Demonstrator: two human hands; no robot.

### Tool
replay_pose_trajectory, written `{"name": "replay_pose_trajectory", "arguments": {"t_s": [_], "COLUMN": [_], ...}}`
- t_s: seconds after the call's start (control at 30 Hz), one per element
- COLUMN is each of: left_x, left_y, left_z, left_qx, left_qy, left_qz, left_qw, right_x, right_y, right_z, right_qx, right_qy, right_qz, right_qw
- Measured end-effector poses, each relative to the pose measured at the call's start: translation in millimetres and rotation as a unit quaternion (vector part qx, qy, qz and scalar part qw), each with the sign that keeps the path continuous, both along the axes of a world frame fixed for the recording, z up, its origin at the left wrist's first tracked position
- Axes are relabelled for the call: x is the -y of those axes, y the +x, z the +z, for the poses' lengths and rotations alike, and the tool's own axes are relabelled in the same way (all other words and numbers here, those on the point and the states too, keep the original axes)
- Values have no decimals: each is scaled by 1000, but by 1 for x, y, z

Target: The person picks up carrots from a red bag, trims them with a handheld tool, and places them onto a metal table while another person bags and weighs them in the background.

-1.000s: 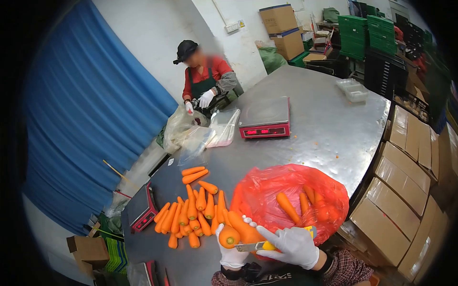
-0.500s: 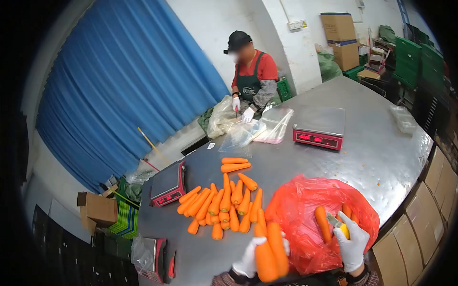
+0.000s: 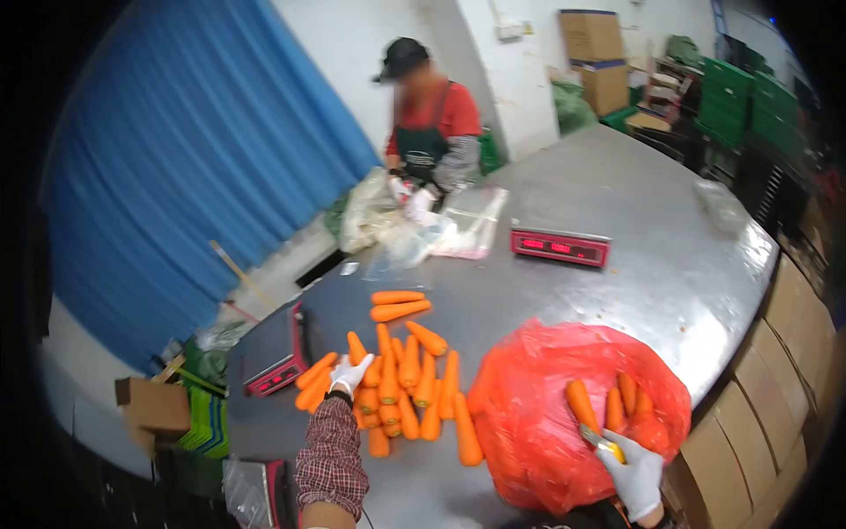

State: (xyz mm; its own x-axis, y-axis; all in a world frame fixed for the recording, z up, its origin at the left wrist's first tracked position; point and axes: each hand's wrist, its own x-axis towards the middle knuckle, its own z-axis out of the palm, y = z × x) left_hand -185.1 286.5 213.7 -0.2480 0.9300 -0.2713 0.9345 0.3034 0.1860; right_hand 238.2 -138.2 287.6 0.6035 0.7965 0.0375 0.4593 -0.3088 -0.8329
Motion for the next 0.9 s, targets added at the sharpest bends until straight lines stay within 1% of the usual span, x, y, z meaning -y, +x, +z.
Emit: {"name": "replay_pose_trajectory", "arguments": {"t_s": [0.07, 0.13, 0.2, 0.27, 0.33, 0.37, 0.4, 0.43, 0.47, 0.5, 0.53, 0.57, 0.6, 0.63, 0.67, 0.7, 0.73, 0.77, 0.8, 0.83, 0.87, 0.9], "left_x": [14, 17, 17, 17, 29, 46, 67, 84, 107, 150, 182, 208, 231, 258, 280, 287, 290, 292, 297, 304, 312, 322], "left_y": [22, 45, 50, 50, 65, 83, 105, 128, 154, 187, 209, 227, 246, 256, 254, 248, 245, 241, 224, 208, 195, 179], "left_z": [-14, 3, 7, -4, 4, 8, 19, 36, 53, 63, 61, 40, 24, -9, -36, -41, -44, -47, -42, -25, -14, -23], "left_qx": [5, -51, -38, -50, -69, -99, -128, -4, 120, 279, 309, 300, 249, 212, 175, 171, 171, 170, 158, 167, 177, 118], "left_qy": [30, -59, -67, -55, -37, 65, 165, 153, 136, 127, 104, 111, 66, 105, 142, 140, 100, 59, 120, 114, 108, 59], "left_qz": [56, 25, 28, 27, 28, -72, -171, -261, -343, -343, -439, -544, -634, -663, -689, -690, -684, -678, -663, -643, -620, -640], "left_qw": [998, 997, 997, 997, 997, 990, 963, 953, 922, 888, 837, 776, 729, 711, 689, 689, 702, 713, 722, 739, 757, 757], "right_x": [-6, -11, -17, -28, -41, -51, -64, -77, -91, -102, -114, -132, -142, -146, -150, -152, -147, -136, -121, -104, -93, -85], "right_y": [-7, -3, 6, 17, 27, 31, 32, 32, 32, 30, 27, 24, 24, 26, 30, 33, 38, 43, 45, 44, 43, 36], "right_z": [5, 4, -2, -19, -45, -56, -66, -80, -107, -129, -129, -122, -121, -130, -145, -151, -138, -125, -106, -89, -74, -61], "right_qx": [29, 27, 51, 63, 70, 68, 71, 73, 101, 128, 124, 132, 140, 135, 167, 200, 197, 171, 143, 162, 160, 169], "right_qy": [-27, -50, -77, -91, -148, -146, -158, -171, -126, -80, -78, -150, -220, -219, -233, -247, -245, -197, -151, -97, -102, -76], "right_qz": [-9, -5, -14, -9, 48, 46, 55, 64, 52, 42, 42, 45, 48, 48, 72, 95, 93, 89, 86, 86, 94, 95], "right_qw": [999, 998, 996, 994, 985, 986, 983, 980, 986, 988, 988, 979, 964, 965, 955, 943, 945, 961, 974, 978, 977, 978]}}
